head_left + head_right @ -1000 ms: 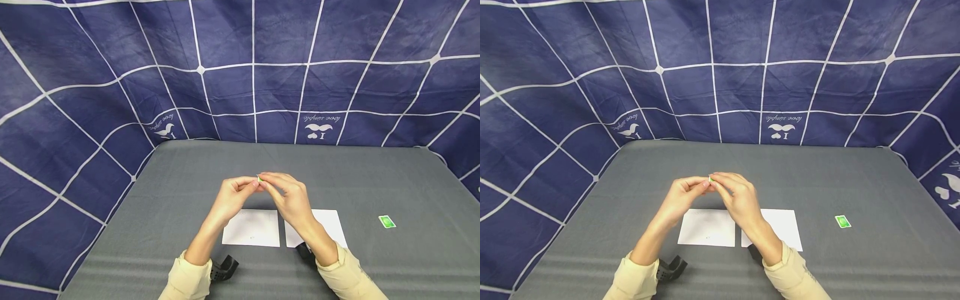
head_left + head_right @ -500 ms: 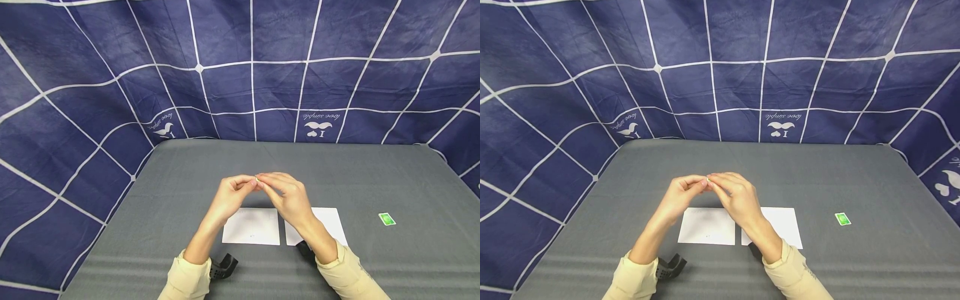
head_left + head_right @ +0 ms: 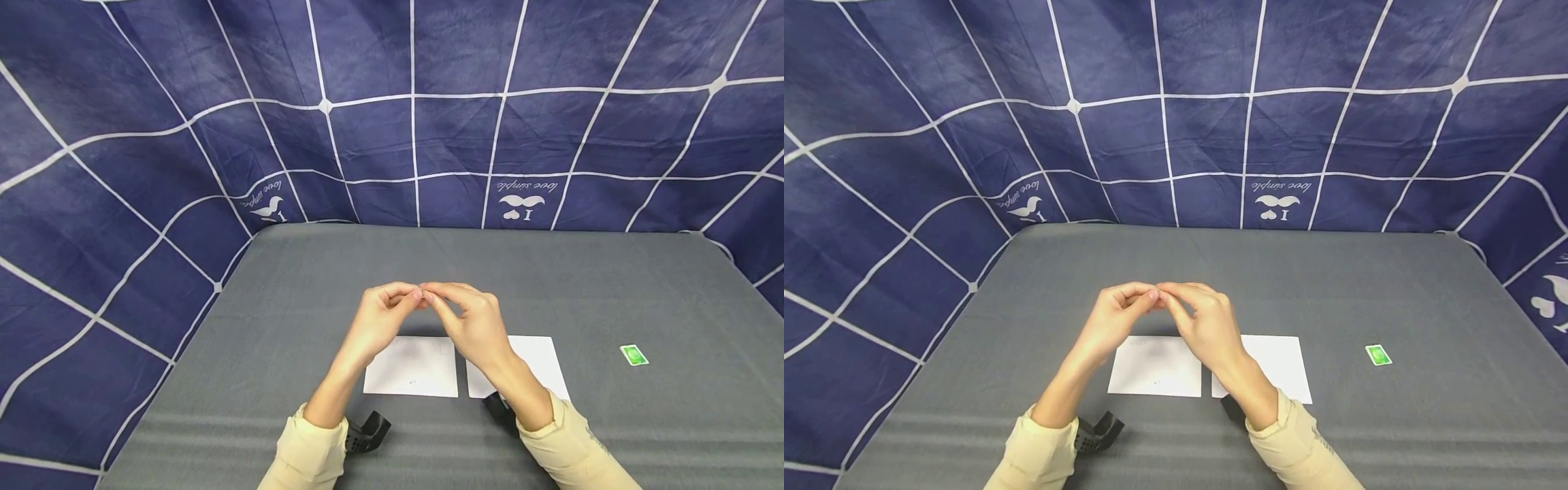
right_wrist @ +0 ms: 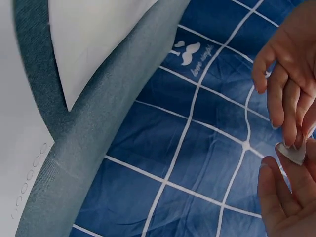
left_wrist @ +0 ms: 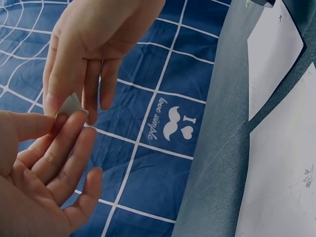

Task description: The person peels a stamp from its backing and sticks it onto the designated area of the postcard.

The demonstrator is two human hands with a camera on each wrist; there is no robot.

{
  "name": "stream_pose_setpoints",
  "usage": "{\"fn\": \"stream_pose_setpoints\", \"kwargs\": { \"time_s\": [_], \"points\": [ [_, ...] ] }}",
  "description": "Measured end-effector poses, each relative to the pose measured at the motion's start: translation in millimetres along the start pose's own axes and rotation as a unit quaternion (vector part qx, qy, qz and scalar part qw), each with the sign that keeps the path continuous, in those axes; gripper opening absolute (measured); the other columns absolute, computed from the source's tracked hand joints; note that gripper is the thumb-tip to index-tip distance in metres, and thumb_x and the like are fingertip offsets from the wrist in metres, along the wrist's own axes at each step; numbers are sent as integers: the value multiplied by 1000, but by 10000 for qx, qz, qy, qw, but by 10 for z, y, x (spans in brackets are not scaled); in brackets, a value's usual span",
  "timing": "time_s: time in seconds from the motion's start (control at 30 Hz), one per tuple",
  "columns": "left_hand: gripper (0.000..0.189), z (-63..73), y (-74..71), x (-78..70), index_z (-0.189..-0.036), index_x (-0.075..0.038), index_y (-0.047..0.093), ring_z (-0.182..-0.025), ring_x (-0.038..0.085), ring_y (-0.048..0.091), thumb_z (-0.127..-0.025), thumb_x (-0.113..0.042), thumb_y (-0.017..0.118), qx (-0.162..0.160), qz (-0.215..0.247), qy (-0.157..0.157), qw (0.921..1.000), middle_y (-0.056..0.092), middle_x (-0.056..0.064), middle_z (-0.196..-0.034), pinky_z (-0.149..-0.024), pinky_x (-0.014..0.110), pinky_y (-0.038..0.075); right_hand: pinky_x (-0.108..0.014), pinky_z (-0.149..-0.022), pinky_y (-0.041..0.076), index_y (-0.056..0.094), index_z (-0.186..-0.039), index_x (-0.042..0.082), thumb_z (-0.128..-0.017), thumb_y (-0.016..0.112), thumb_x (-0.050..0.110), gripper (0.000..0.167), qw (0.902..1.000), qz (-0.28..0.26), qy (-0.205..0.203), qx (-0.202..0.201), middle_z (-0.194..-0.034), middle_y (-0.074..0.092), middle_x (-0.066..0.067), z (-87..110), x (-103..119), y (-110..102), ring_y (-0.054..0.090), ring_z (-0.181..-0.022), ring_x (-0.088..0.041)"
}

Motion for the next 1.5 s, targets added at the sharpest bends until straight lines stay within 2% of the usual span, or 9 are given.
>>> {"fn": "stream_pose_setpoints", "kwargs": {
  "time_s": [0.13, 0.37, 0.6, 1.5],
  "points": [
    [17, -4, 10, -42, -98, 5, 70, -86, 21, 68, -94, -8, 60, -53, -249, 279, 9993, 71, 14, -89, -83, 32, 52, -35, -71, 55, 75, -95, 2, -81, 74, 1, 14, 9998, 38, 214, -7, -90, 72, -6, 0, -11, -7, 69, -87, -21],
    [15, -15, 13, -45, -97, 3, 71, -84, 20, 69, -93, -7, 61, -128, -450, 399, 9981, 71, 12, -88, -80, 30, 52, -39, -71, 54, 73, -96, 2, -80, 75, 1, 16, 9984, 535, -167, -75, -89, 72, -8, 17, 45, 0, 68, -85, -24],
    [15, -25, 39, -63, -96, 5, 71, -84, 21, 69, -94, -5, 60, -101, -361, 513, 9980, 71, 13, -91, -79, 28, 52, -39, -68, 55, 73, -96, 1, -80, 75, 0, 16, 9978, 549, -319, -200, -89, 72, -8, 7, 56, -27, 68, -84, -24],
    [17, -3, 37, -52, -97, 3, 70, -84, 20, 68, -96, -10, 59, -58, -310, 429, 9986, 71, 12, -89, -81, 30, 52, -38, -66, 54, 73, -95, 1, -81, 73, -2, 14, 9984, 466, -220, -221, -87, 72, -8, -2, 63, -45, 68, -82, -23]
  ]
}}
Point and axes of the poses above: each hand's wrist, its own z-axis away from the middle knuckle, its own y-axis out of the palm, x = y × z, the point moved 8 cm from there along -z, towards the middle knuckle
